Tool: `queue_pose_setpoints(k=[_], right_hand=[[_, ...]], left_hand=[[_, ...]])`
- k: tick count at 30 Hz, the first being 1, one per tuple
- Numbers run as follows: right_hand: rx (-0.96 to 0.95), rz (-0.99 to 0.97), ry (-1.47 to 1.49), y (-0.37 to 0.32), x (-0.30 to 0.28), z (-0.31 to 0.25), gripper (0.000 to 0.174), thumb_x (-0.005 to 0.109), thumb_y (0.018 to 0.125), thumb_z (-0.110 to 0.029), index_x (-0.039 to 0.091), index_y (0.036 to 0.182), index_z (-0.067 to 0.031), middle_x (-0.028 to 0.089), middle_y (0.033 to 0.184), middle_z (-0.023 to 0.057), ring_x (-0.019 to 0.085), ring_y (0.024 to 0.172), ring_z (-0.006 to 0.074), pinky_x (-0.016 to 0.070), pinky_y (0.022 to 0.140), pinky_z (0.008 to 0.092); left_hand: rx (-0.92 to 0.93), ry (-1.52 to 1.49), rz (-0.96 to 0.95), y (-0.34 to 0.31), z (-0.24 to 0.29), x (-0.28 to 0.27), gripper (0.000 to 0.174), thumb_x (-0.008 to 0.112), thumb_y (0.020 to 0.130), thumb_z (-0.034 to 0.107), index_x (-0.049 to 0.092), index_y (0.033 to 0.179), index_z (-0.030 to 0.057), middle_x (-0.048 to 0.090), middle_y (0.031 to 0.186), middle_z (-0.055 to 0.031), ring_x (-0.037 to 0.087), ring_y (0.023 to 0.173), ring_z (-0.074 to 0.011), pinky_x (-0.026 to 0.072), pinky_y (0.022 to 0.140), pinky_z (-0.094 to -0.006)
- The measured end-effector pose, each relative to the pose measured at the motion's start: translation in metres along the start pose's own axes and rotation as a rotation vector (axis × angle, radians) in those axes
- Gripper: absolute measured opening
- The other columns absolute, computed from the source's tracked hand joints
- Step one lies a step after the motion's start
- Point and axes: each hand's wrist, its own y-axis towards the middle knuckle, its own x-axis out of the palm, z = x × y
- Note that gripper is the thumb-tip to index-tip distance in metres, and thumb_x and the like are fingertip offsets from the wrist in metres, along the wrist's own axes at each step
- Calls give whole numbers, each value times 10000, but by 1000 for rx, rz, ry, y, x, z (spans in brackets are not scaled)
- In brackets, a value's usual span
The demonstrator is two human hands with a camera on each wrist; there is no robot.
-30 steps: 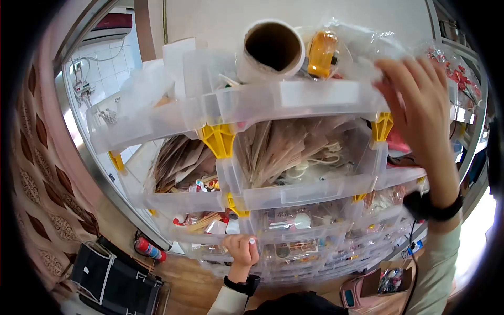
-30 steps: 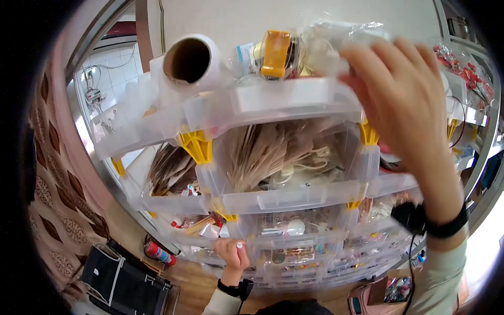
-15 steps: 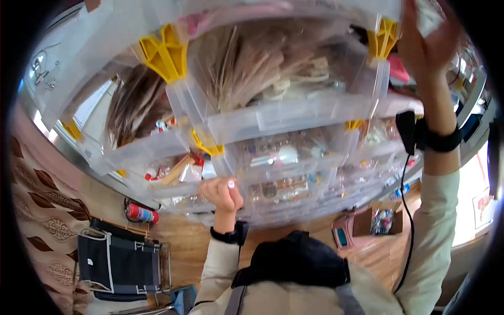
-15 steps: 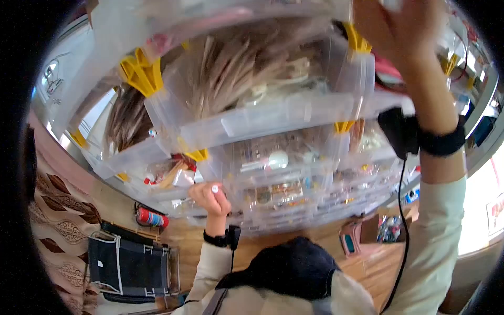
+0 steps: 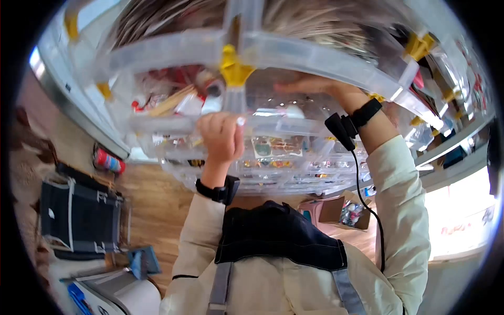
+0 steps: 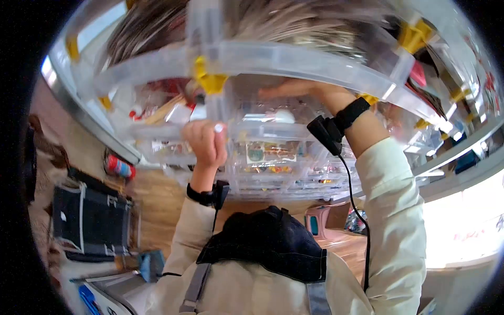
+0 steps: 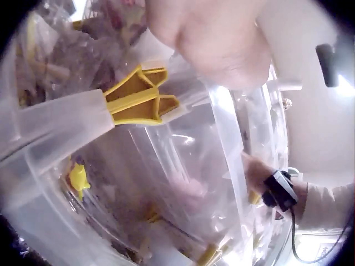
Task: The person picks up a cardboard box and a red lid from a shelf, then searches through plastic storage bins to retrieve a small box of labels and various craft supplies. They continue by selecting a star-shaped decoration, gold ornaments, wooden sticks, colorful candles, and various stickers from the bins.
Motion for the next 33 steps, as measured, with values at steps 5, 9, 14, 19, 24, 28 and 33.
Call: queue_pose_setpoints(k=[5,9,14,19,24,28,33], right_hand=[[-129,420,126,29,-13,33,513,635,754,-405,540,1028,18,569,953,135,536,891,201,424,797,333],[153,310,181,54,-11,47,242,651,753,-226,565,752,1,516,629,32,474,583,113,415,556,286],[-189,552,-94,29,-14,26,182,657,746,-192,569,731,-33,486,581,11,439,491,94,365,449,249],[-44,553,275,-16,-6,-16,146,617,783,-180,578,738,-47,480,571,12,411,474,85,340,428,241],[153,243,1188,-59,7,-9,122,575,831,-138,585,881,-28,574,739,5,490,607,81,376,539,197],[17,290,1155,-94,23,-15,215,586,831,-152,581,1003,-23,606,909,2,530,799,69,402,703,202],[-205,591,426,-113,46,-30,178,603,806,-126,531,926,-15,612,965,66,570,831,153,443,706,292]], left_hand=[[-39,-47,16,5,3,-6,94,532,760,164,573,831,119,529,817,-31,471,789,-241,325,733,-372],[-30,-67,30,7,2,-7,111,574,732,182,569,831,132,528,841,-4,475,818,-216,332,751,-359],[-36,-94,11,4,2,-5,132,566,729,185,581,849,132,530,844,-9,472,819,-222,334,757,-361],[-38,-77,9,5,4,-3,123,473,821,181,566,832,102,525,815,-50,459,803,-258,311,758,-392],[-51,-41,-41,0,3,-3,117,520,783,182,585,854,116,537,841,-35,472,807,-244,320,764,-379],[-171,-180,-128,10,14,-15,158,439,862,160,573,810,94,538,838,-49,475,797,-249,319,768,-372],[-419,-554,-125,17,46,-31,302,404,910,206,575,787,-11,549,766,-86,490,741,-192,377,690,-275]])
